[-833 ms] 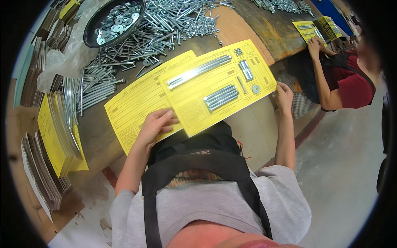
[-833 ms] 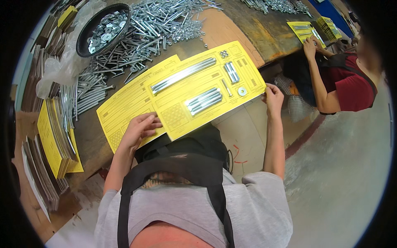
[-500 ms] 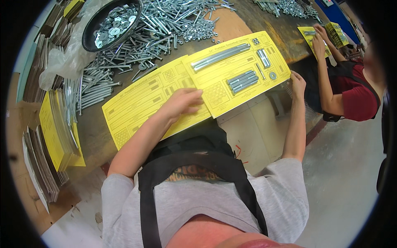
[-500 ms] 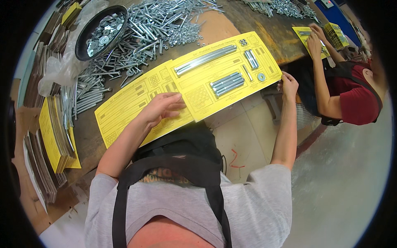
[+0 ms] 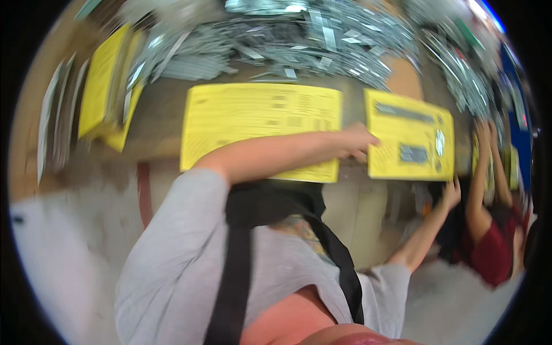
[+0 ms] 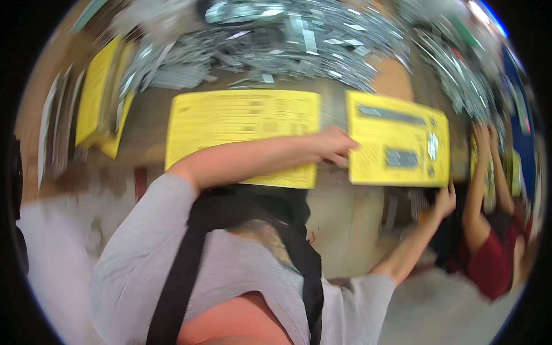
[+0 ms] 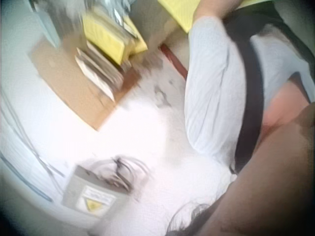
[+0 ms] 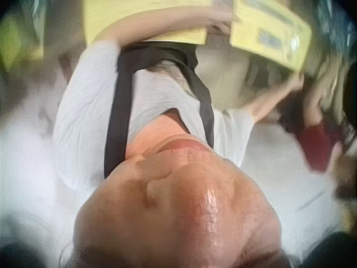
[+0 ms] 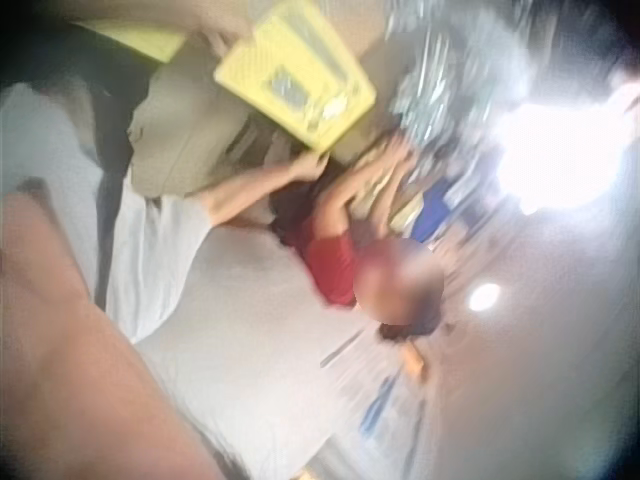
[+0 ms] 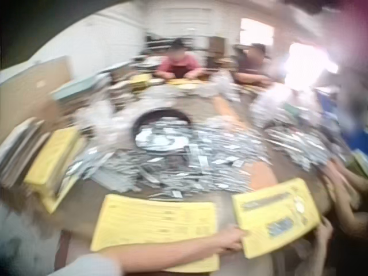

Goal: The person sorts metal fasteners from a bulk pile on a table and places them into designated slots on yellow cardboard templates. The person repeatedly picks up bolts, nuts, and washers, arranges them on the template, and moves completed templates aside.

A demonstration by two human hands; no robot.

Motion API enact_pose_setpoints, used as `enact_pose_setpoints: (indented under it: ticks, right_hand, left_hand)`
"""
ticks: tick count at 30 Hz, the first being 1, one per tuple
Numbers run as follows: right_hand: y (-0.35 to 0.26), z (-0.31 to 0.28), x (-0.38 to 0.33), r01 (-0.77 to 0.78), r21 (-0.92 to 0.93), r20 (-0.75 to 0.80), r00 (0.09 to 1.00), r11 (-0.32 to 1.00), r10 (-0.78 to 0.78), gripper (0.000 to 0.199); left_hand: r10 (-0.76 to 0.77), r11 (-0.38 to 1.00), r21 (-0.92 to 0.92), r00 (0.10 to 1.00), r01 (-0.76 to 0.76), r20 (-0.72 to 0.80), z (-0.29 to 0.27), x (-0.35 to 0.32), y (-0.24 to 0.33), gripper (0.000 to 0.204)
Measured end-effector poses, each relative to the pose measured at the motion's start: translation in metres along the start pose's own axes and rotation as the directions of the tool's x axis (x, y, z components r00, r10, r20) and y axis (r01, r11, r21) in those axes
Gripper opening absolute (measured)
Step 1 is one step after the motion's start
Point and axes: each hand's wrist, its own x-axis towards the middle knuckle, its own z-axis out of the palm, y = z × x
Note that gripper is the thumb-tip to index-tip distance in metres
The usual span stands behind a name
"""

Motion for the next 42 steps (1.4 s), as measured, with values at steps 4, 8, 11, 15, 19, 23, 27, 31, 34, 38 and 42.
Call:
enact_pose_setpoints:
  ticks: [4,8,11,15,19,23,27,31,34,38,42]
  right_hand:
    - [-0.057,0.043,-0.102,0.374,-0.358,-0.154,0.880,0.856,-0.449,0.036]
    - [-0.128,0.153,-0.228,0.545,0.184,0.245,0.781,0.818,-0.575,0.024]
    - [-0.167,0.244,-0.332,0.652,0.371,0.426,0.514,0.662,-0.745,0.015]
    - [-0.197,0.314,-0.442,0.641,0.491,0.665,0.161,0.590,-0.729,0.012]
    - [-0.212,0.381,-0.515,0.742,0.511,0.677,-0.035,0.435,-0.735,0.012]
    - [-0.223,0.433,-0.563,0.900,0.413,0.628,-0.171,0.139,-0.759,0.011]
    - [-0.231,0.450,-0.581,0.987,0.157,0.778,-0.109,0.023,-0.619,0.010]
    - [-0.235,0.450,-0.573,0.987,0.158,0.832,-0.118,0.027,-0.542,0.010]
    - [-0.232,0.449,-0.571,0.986,0.165,0.825,-0.133,0.009,-0.550,0.008]
    - [-0.235,0.443,-0.568,0.986,0.163,0.790,-0.155,-0.040,-0.593,0.008]
    - [-0.247,0.408,-0.531,0.992,0.113,0.704,-0.116,-0.052,-0.701,0.007]
  left_hand:
    - [0.057,0.998,0.000,0.997,-0.058,-0.050,-0.028,-0.050,-0.022,0.035]
    - [0.177,0.981,0.092,0.984,-0.173,-0.027,-0.060,-0.116,-0.033,0.038]
    - [0.355,0.925,0.145,0.935,-0.352,0.004,-0.123,-0.178,-0.037,0.040]
    - [0.525,0.807,0.532,0.725,-0.258,-0.445,-0.249,-0.274,-0.037,0.036]
    - [0.848,0.344,0.871,0.282,0.350,-0.449,-0.370,-0.363,-0.037,0.021]
    - [0.868,-0.028,0.902,0.457,0.431,-0.192,-0.427,-0.384,-0.033,0.022]
    - [0.826,-0.243,0.886,0.564,0.394,-0.025,-0.440,-0.383,-0.025,0.016]
    - [0.748,-0.322,0.886,0.663,0.333,0.022,-0.439,-0.385,-0.016,0.016]
    - [0.682,-0.362,0.878,0.731,0.313,0.020,-0.435,-0.387,-0.011,0.020]
    - [0.641,-0.417,0.878,0.761,0.235,0.101,-0.435,-0.389,-0.006,0.019]
    - [0.610,-0.460,0.880,0.763,0.121,0.214,-0.446,-0.388,-0.002,0.021]
